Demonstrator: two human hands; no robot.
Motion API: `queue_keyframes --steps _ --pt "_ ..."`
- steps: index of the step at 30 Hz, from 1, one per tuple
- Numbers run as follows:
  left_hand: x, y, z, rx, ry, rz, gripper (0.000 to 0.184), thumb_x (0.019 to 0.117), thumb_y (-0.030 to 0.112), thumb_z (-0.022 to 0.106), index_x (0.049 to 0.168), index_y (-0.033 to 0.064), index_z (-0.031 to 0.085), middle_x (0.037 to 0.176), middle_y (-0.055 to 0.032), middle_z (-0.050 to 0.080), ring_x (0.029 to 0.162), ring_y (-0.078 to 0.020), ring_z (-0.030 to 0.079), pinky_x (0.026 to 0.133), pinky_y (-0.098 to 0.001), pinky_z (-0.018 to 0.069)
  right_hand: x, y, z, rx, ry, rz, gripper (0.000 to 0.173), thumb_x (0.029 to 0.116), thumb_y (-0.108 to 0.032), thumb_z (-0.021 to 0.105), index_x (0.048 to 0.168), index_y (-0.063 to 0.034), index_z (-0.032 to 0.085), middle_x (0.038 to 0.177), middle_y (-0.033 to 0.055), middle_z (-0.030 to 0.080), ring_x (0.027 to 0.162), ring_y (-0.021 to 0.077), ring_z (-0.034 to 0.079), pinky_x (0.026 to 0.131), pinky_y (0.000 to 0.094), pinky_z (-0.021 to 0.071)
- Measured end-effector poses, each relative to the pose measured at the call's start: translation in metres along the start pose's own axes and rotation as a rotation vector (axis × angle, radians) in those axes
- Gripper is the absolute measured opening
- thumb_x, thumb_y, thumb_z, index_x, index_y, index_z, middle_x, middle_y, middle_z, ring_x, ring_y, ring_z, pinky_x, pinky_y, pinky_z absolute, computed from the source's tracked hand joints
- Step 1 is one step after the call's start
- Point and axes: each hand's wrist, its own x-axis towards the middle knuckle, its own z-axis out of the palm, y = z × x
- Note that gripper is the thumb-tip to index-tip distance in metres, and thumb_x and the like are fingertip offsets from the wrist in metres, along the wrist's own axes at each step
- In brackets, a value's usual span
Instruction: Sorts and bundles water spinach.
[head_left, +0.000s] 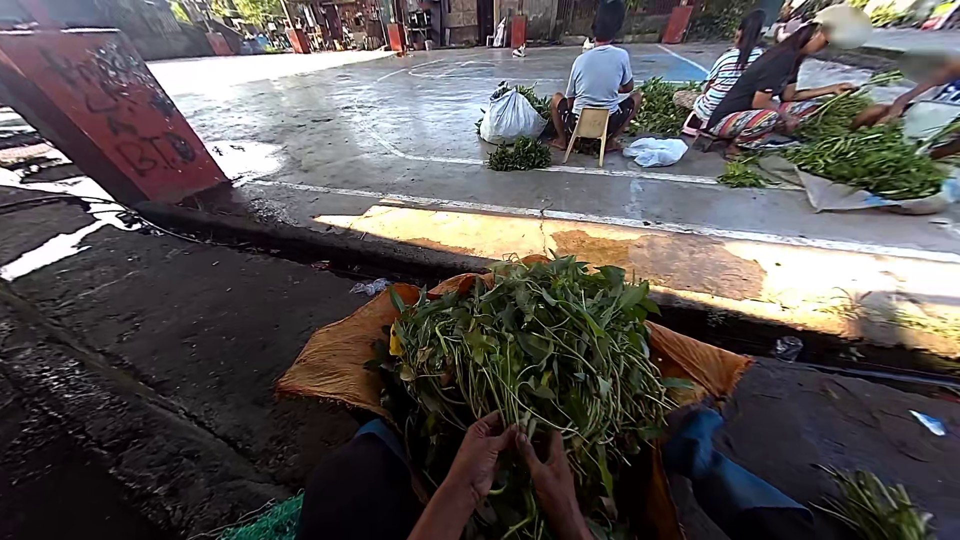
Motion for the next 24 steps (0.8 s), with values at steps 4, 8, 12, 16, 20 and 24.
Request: queue_keyframes --steps 4,8,12,16,20,24 --pt "-0.003 -0.009 0.001 0.054 0.023 0.119 0.019 0.0947 -0.013 0.053 0.102 0.0 0.064 0.085 -0.0039 0.072 0.072 -0.0105 0.068 0.064 -0.0261 0.0578 0.009 -0.015 0.016 -0.024 0.046 -0.018 0.068 0.0849 -0.019 0.078 0.141 0.005 0.048 0.114 0.0169 0.065 0.095 0.0167 0.064 0.087 0.035 0.0542" --pt "-0.005 -0.009 0.003 0.076 0.059 0.219 0.018 0.0929 -0.015 0.056 0.097 0.0015 0.064 0.081 -0.0011 0.075 0.069 -0.0067 0.07 0.062 -0.0245 0.0585 0.02 -0.017 0.03 -0.073 0.171 -0.112 0.042 0.0838 -0.009 0.077 0.121 0.0054 0.065 0.11 0.0178 0.068 0.097 0.0203 0.065 0.088 0.038 0.0534" --pt "-0.006 -0.003 0.006 0.044 0.104 0.227 0.018 0.0942 -0.013 0.057 0.104 0.0004 0.064 0.083 -0.0011 0.076 0.07 -0.0073 0.071 0.065 -0.026 0.0606 0.019 -0.024 0.038 0.03 0.252 -0.122 0.022 0.091 -0.003 0.069 0.111 0.0057 0.068 0.105 0.015 0.07 0.096 0.0148 0.065 0.089 0.0329 0.0533" --pt "-0.002 0.004 -0.002 0.023 0.203 0.172 0.02 0.0966 -0.011 0.056 0.112 0.0009 0.058 0.088 -0.0021 0.073 0.073 -0.008 0.069 0.064 -0.0277 0.0588 0.015 -0.02 0.036 0.061 0.228 -0.179 0.021 0.0887 0.003 0.069 0.109 0.0082 0.067 0.099 0.0136 0.071 0.091 0.01 0.068 0.086 0.0276 0.0561" --pt "0.005 0.005 -0.019 -0.014 0.229 0.26 0.017 0.0978 -0.011 0.051 0.107 0.0025 0.058 0.084 0.0029 0.07 0.072 -0.0046 0.067 0.066 -0.0234 0.0587 0.0 -0.001 0.02 -0.235 0.089 -0.404 0.012 0.082 0.007 0.071 0.093 0.0124 0.072 0.094 0.0223 0.071 0.088 0.0248 0.07 0.084 0.0377 0.0573" --pt "0.021 0.017 -0.042 -0.046 0.311 0.24 0.012 0.103 -0.003 0.05 0.109 0.006 0.056 0.08 0.0022 0.065 0.067 -0.0052 0.064 0.06 -0.0211 0.0558 -0.016 0.021 -0.017 -0.535 -0.118 -0.394 0.011 0.0852 0.004 0.069 0.092 0.0093 0.074 0.095 0.0249 0.072 0.091 0.035 0.071 0.088 0.0479 0.0569"
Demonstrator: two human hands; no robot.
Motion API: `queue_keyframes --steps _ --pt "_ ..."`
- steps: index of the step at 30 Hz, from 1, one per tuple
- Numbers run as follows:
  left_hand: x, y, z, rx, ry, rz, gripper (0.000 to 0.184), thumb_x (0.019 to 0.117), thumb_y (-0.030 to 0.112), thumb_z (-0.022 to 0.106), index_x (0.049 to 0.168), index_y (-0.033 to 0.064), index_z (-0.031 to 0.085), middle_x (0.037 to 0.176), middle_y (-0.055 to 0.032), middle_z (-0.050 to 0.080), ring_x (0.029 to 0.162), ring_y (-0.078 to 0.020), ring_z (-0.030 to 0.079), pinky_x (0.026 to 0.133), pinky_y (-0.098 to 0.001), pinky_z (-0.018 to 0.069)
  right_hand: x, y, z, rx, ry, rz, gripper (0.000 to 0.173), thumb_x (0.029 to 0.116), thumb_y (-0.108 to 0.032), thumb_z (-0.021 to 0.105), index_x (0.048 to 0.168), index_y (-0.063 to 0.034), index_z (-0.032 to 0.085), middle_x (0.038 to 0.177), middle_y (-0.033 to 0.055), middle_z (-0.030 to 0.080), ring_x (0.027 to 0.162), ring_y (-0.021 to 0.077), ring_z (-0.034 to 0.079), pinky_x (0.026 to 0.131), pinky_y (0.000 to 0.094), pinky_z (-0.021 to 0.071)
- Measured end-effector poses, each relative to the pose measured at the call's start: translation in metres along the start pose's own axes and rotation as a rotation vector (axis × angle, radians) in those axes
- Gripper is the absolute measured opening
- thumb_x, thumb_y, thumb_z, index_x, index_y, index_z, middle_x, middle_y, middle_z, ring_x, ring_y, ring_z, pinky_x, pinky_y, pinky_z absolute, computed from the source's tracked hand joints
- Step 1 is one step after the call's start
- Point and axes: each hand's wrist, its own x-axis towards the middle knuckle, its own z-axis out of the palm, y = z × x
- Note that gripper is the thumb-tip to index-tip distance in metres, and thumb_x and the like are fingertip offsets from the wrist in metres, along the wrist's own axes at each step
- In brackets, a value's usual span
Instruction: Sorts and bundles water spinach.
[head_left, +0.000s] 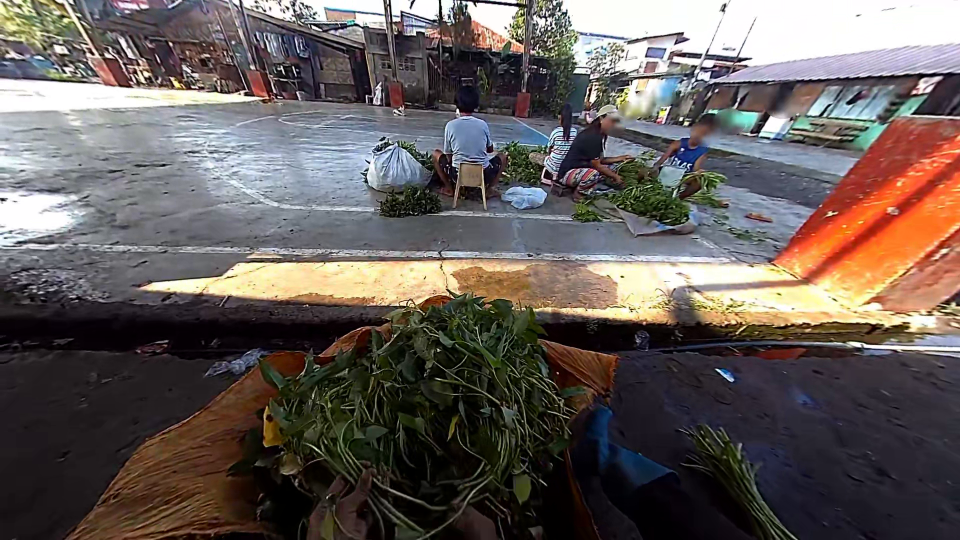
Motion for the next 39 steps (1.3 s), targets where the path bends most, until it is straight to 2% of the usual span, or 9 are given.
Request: queue_keyframes --steps 5,8,15,18,21,26,34,37,39 --pt "0.0 0.023 0.006 -0.041 0.093 -0.009 0.016 0.1014 -0.001 0.055 0.116 0.0013 0.058 0.09 -0.0057 0.067 0.074 -0.011 0.066 0.062 -0.0259 0.056 -0.024 0.012 -0.046 -0.643 -0.822 0.498 0.034 0.0943 -0.015 0.068 0.121 0.0065 0.068 0.133 0.0305 0.061 0.125 0.0481 0.058 0.104 0.0644 0.0457" --pt "0.0 0.027 0.004 -0.028 0.105 -0.046 0.02 0.101 -0.001 0.056 0.121 0.0 0.058 0.097 -0.0094 0.066 0.079 -0.0146 0.064 0.068 -0.0292 0.0549 -0.016 -0.01 -0.063 -0.767 -0.984 0.623 0.047 0.0911 -0.018 0.075 0.13 0.0067 0.063 0.136 0.0332 0.058 0.126 0.0526 0.055 0.101 0.0692 0.0446" --pt "0.0 0.026 0.005 -0.109 0.057 -0.116 0.016 0.1007 0.0 0.058 0.117 0.001 0.059 0.092 -0.0098 0.067 0.074 -0.0165 0.066 0.065 -0.0295 0.0563 0.052 -0.027 -0.033 -0.402 -0.34 -0.03 0.031 0.1004 -0.016 0.059 0.128 -0.0041 0.068 0.119 0.0195 0.069 0.111 0.0395 0.066 0.096 0.0572 0.0516" --pt "-0.003 0.03 0.006 -0.199 0.007 -0.135 0.015 0.1052 0.002 0.049 0.119 0.0016 0.054 0.092 -0.0096 0.066 0.077 -0.0174 0.067 0.069 -0.0306 0.0578 0.072 -0.032 -0.014 -0.332 -0.513 0.04 0.036 0.1064 -0.024 0.051 0.132 -0.0011 0.064 0.129 0.0199 0.064 0.124 0.0377 0.058 0.108 0.059 0.0384" --pt "-0.009 0.034 0.01 -0.369 -0.038 -0.156 0.021 0.1103 0.006 0.036 0.13 0.0054 0.042 0.094 -0.0107 0.065 0.082 -0.0223 0.07 0.077 -0.0397 0.0608 0.064 -0.031 0.001 -0.299 -0.466 0.056 0.034 0.1074 -0.02 0.046 0.119 0.0049 0.065 0.112 0.0225 0.069 0.111 0.0379 0.065 0.102 0.0575 0.044" --pt "-0.007 0.033 0.011 -0.378 -0.006 -0.061 0.013 0.1105 0.006 0.034 0.119 0.0068 0.044 0.076 -0.004 0.055 0.059 -0.0151 0.06 0.062 -0.0298 0.0585 0.035 0.002 0.0 -0.31 -0.465 0.068 0.033 0.1074 -0.017 0.043 0.112 0.0056 0.067 0.108 0.0224 0.069 0.105 0.0384 0.067 0.098 0.0591 0.0465" --pt "-0.016 0.028 0.019 -0.307 -0.041 -0.058 0.012 0.1104 0.006 0.034 0.116 0.0071 0.045 0.073 -0.0025 0.052 0.055 -0.012 0.056 0.057 -0.0266 0.0561 0.001 0.014 -0.008 -0.388 -0.663 0.34 0.04 0.1074 -0.021 0.035 0.126 -0.0018 0.064 0.112 0.0222 0.07 0.11 0.0389 0.067 0.094 0.0576 0.0507" --pt "-0.016 0.028 0.024 -0.469 -0.022 -0.044 0.017 0.1106 0.006 0.029 0.109 0.01 0.046 0.07 0.0007 0.053 0.052 -0.0099 0.056 0.056 -0.0261 0.0569 0.0 0.019 -0.013 -0.222 -0.257 0.331 0.034 0.1038 -0.016 0.042 0.107 0.0059 0.068 0.081 0.0197 0.067 0.077 0.0327 0.068 0.074 0.0504 0.0538" --pt "-0.012 0.029 0.021 -0.561 0.01 -0.046 0.022 0.1103 0.005 0.025 0.104 0.0122 0.045 0.067 0.003 0.052 0.051 -0.0087 0.057 0.056 -0.0262 0.0584 0.01 0.012 -0.021 0.149 0.097 0.385 0.033 0.1043 -0.011 0.037 0.101 0.0085 0.064 0.067 0.007 0.051 0.058 0.0156 0.051 0.06 0.035 0.0479"
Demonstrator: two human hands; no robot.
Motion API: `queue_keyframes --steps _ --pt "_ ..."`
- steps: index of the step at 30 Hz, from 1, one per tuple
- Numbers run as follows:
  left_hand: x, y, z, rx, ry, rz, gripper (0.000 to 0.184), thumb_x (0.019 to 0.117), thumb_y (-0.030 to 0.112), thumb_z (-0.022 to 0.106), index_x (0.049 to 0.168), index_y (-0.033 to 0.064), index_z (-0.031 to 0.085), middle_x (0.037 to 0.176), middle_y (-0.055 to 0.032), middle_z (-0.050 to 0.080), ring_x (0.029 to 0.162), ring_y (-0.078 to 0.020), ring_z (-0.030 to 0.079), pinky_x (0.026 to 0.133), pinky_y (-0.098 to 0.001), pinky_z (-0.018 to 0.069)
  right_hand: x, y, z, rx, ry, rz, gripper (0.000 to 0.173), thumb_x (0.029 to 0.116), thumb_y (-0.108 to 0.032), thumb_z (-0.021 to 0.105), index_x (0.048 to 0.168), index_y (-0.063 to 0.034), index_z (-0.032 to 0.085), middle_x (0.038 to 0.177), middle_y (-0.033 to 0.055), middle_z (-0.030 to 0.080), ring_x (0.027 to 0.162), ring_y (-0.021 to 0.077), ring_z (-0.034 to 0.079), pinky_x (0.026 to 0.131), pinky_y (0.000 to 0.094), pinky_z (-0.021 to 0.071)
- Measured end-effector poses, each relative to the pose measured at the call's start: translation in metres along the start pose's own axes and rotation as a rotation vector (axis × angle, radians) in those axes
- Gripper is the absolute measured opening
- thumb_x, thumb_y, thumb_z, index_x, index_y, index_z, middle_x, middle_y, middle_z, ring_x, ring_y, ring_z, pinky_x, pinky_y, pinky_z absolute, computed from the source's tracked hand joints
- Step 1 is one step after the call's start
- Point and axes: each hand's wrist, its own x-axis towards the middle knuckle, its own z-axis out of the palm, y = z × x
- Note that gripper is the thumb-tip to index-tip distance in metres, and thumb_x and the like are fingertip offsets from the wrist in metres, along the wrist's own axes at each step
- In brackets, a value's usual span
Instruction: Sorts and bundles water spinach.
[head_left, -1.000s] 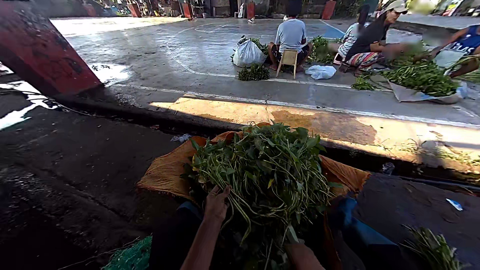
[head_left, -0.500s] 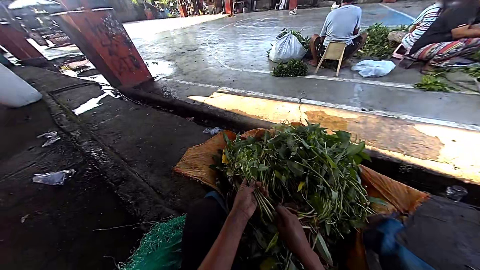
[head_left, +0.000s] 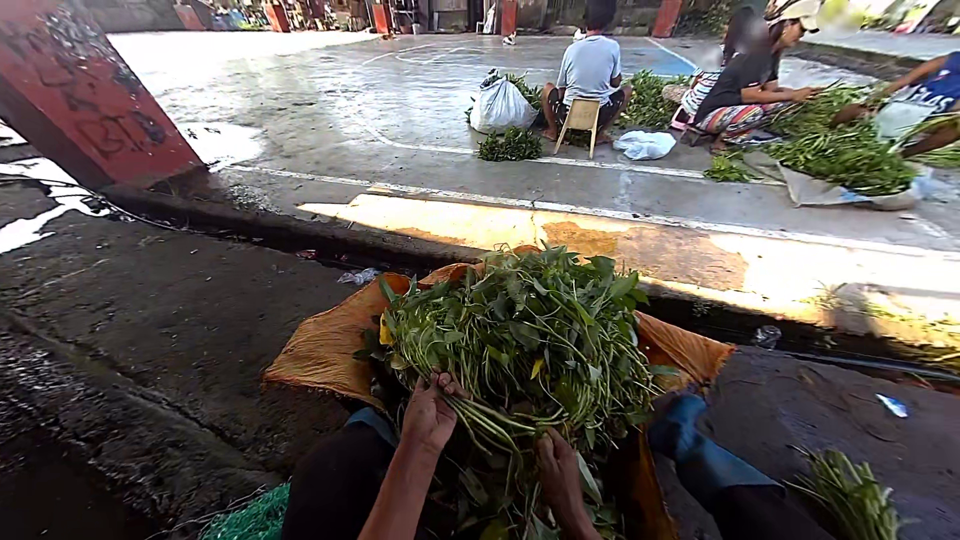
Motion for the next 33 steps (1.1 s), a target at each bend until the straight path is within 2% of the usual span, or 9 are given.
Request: queue_keyframes --steps 2,4,6,7,11,14,21,26,33 --pt "0.002 0.005 -0.009 -0.048 0.033 0.023 0.029 0.1104 0.008 0.023 0.094 0.0139 0.047 0.062 0.0061 0.053 0.051 -0.0064 0.058 0.056 -0.0239 0.0579 0.012 -0.018 -0.01 0.391 0.158 0.063 0.03 0.1057 -0.011 0.027 0.091 -0.0049 0.052 0.059 -0.0096 0.039 0.047 0.0013 0.039 0.049 0.0207 0.0413" --pt "0.008 0.015 -0.014 -0.038 0.023 0.073 0.036 0.1108 0.01 0.021 0.089 0.0153 0.048 0.061 0.0083 0.055 0.053 -0.0046 0.06 0.057 -0.0222 0.0583 0.028 -0.025 -0.034 0.316 0.076 0.0 0.031 0.1036 -0.009 0.029 0.095 -0.0014 0.059 0.066 -0.0046 0.049 0.055 0.0049 0.048 0.058 0.0234 0.0459" --pt "0.013 0.021 -0.02 -0.003 -0.021 0.108 0.037 0.1099 0.007 0.019 0.091 0.0158 0.05 0.064 0.0089 0.06 0.056 -0.0046 0.063 0.057 -0.0226 0.0596 0.052 -0.03 -0.061 -0.124 -0.226 -0.044 0.033 0.1029 -0.012 0.049 0.128 -0.0006 0.065 0.118 0.0126 0.069 0.108 0.0217 0.065 0.098 0.0425 0.0515" --pt "0.015 0.022 -0.022 0.021 -0.045 0.097 0.036 0.1104 0.008 0.018 0.094 0.0163 0.049 0.066 0.0095 0.061 0.057 -0.0039 0.064 0.057 -0.0223 0.06 0.068 -0.035 -0.066 -0.32 -0.3 -0.064 0.045 0.1009 -0.019 0.058 0.144 -0.005 0.057 0.14 0.0167 0.059 0.13 0.0306 0.055 0.111 0.0551 0.0411" --pt "0.017 0.013 -0.031 0.106 -0.068 -0.002 0.033 0.1105 0.008 0.021 0.097 0.0144 0.05 0.067 0.0073 0.064 0.06 -0.0055 0.067 0.059 -0.0234 0.0606 0.127 -0.044 -0.06 -0.657 -0.076 -0.114 0.056 0.1044 -0.024 0.051 0.157 -0.0089 0.041 0.158 0.0157 0.044 0.146 0.037 0.04 0.116 0.0624 0.0309" --pt "0.028 0.008 -0.041 0.103 -0.093 -0.035 0.031 0.1102 0.007 0.022 0.096 0.0127 0.049 0.065 0.0055 0.064 0.059 -0.0064 0.068 0.06 -0.0235 0.061 0.143 -0.049 -0.057 -0.795 -0.232 -0.037 0.052 0.1084 -0.029 0.047 0.156 -0.0093 0.041 0.154 0.0185 0.047 0.146 0.0384 0.039 0.118 0.0655 0.0251" --pt "0.035 0.013 -0.047 0.056 -0.155 -0.051 0.028 0.1102 0.008 0.021 0.103 0.0145 0.047 0.07 0.0057 0.065 0.063 -0.0067 0.069 0.065 -0.0247 0.062 0.099 -0.104 -0.063 -0.441 -0.123 -0.22 0.03 0.1059 -0.011 0.045 0.119 -0.0003 0.07 0.113 0.018 0.07 0.107 0.0301 0.067 0.098 0.0468 0.0509" --pt "0.027 0.005 -0.036 0.059 -0.116 -0.106 0.03 0.1117 0.011 0.021 0.102 0.0137 0.049 0.069 0.0055 0.065 0.061 -0.006 0.068 0.063 -0.0237 0.0616 0.124 -0.079 -0.035 -0.679 -0.284 -0.061 0.042 0.1081 -0.024 0.047 0.145 -0.0059 0.053 0.146 0.0209 0.053 0.137 0.0374 0.049 0.113 0.057 0.038" --pt "0.028 0.004 -0.035 0.048 -0.103 -0.119 0.026 0.1113 0.01 0.023 0.103 0.0135 0.047 0.068 0.005 0.063 0.06 -0.007 0.068 0.062 -0.0237 0.0614 0.122 -0.04 0.0 -0.639 -0.127 -0.12 0.038 0.104 -0.02 0.053 0.14 -0.0085 0.06 0.131 0.0193 0.063 0.12 0.036 0.062 0.102 0.0515 0.0493"
